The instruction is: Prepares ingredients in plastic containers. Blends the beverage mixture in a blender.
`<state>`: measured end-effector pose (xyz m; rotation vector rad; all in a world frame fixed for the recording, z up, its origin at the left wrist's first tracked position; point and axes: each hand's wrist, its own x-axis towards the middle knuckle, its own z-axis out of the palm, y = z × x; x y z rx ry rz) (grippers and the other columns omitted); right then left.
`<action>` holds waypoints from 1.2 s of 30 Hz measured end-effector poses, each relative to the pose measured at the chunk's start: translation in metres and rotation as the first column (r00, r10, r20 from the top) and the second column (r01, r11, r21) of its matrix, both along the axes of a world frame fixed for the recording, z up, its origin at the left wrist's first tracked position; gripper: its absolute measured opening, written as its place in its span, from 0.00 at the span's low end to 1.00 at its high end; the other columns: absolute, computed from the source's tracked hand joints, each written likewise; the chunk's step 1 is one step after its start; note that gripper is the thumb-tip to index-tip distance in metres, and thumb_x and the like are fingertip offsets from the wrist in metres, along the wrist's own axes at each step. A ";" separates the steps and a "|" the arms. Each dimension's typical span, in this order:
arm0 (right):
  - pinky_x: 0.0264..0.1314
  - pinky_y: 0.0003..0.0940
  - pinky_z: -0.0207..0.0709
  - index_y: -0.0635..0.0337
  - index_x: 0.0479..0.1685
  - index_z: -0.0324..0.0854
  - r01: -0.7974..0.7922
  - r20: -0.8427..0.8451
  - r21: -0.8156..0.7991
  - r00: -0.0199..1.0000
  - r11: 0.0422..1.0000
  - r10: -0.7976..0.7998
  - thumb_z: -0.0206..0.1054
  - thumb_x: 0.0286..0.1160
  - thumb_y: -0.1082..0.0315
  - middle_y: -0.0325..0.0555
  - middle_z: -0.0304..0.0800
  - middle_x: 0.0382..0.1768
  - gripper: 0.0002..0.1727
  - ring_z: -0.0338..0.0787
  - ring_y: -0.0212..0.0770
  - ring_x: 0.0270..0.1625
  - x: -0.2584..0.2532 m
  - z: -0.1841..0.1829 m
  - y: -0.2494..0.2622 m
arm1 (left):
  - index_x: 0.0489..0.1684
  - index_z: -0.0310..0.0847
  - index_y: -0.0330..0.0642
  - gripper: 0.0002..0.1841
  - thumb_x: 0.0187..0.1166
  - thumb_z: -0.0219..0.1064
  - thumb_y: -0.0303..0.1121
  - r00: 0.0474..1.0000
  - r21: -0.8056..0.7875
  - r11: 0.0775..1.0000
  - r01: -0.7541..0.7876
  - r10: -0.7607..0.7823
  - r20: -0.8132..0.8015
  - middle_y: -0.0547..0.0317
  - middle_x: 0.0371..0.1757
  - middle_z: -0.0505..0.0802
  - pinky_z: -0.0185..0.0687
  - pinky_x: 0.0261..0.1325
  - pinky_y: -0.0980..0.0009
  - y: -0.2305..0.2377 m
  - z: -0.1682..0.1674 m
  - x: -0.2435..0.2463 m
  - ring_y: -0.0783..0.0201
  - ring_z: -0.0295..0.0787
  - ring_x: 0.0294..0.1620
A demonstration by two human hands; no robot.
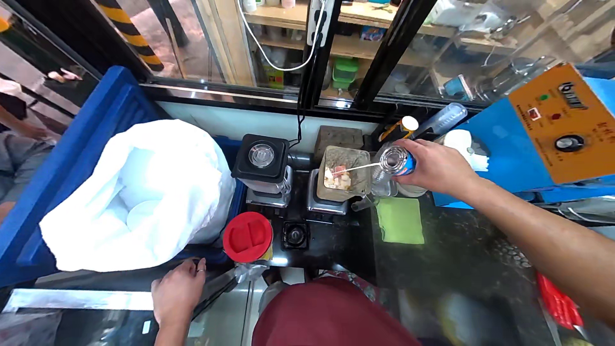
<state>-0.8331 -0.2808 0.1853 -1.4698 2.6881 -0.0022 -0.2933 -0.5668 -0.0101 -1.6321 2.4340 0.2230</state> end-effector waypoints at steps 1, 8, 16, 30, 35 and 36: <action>0.49 0.65 0.84 0.43 0.76 0.77 -0.008 0.000 0.006 1.000 1.000 0.008 0.88 0.46 0.43 0.52 0.90 0.57 0.47 0.91 0.58 0.55 0.003 0.001 0.002 | 0.27 0.85 0.42 0.27 0.84 0.56 0.56 1.000 0.018 1.000 -0.005 0.005 0.006 0.47 0.32 0.93 0.75 0.62 0.37 0.000 0.001 -0.001 0.44 0.92 0.45; 0.48 0.66 0.84 0.43 0.76 0.77 -0.008 0.017 0.014 1.000 1.000 0.008 0.88 0.48 0.43 0.52 0.90 0.58 0.47 0.91 0.59 0.55 0.007 0.002 -0.008 | 0.28 0.85 0.43 0.26 0.84 0.57 0.57 1.000 0.064 0.998 -0.018 0.018 0.001 0.46 0.32 0.93 0.79 0.54 0.39 -0.002 0.004 -0.001 0.43 0.92 0.43; 0.45 0.68 0.83 0.42 0.76 0.76 0.026 0.019 0.008 0.999 1.000 -0.026 0.89 0.46 0.44 0.52 0.90 0.56 0.48 0.92 0.60 0.53 -0.003 0.003 -0.015 | 0.28 0.85 0.43 0.26 0.85 0.56 0.55 1.000 0.071 0.997 -0.017 0.017 0.011 0.45 0.32 0.93 0.80 0.51 0.38 -0.002 0.004 -0.001 0.42 0.92 0.43; 0.60 0.54 0.87 0.50 0.75 0.69 0.321 0.594 -0.346 0.802 0.881 -0.059 0.92 0.46 0.59 0.50 0.88 0.59 0.48 0.91 0.47 0.58 -0.003 -0.027 0.011 | 0.37 0.84 0.33 0.21 0.78 0.54 0.45 0.825 -0.117 0.993 0.025 -0.087 -0.559 0.38 0.40 0.89 0.75 0.58 0.37 0.002 -0.004 0.019 0.40 0.87 0.47; 0.66 0.47 0.86 0.54 0.77 0.65 0.498 0.651 -0.473 0.753 0.727 -0.092 0.92 0.44 0.65 0.52 0.85 0.63 0.52 0.89 0.44 0.63 0.025 -0.048 0.043 | 0.61 0.70 0.33 0.18 0.88 0.34 0.27 0.062 0.242 0.959 -0.150 0.253 -0.965 0.66 0.47 0.92 0.87 0.59 0.68 0.009 0.011 0.038 0.71 0.91 0.48; 0.66 0.47 0.86 0.54 0.77 0.65 0.539 0.645 -0.477 0.752 0.695 -0.140 0.93 0.44 0.65 0.51 0.85 0.63 0.52 0.89 0.43 0.63 0.034 -0.054 0.054 | 0.68 0.65 0.37 0.23 0.92 0.26 0.35 -0.066 0.405 0.892 -0.199 0.400 -0.914 0.64 0.45 0.94 0.91 0.51 0.66 0.008 0.030 0.032 0.66 0.94 0.45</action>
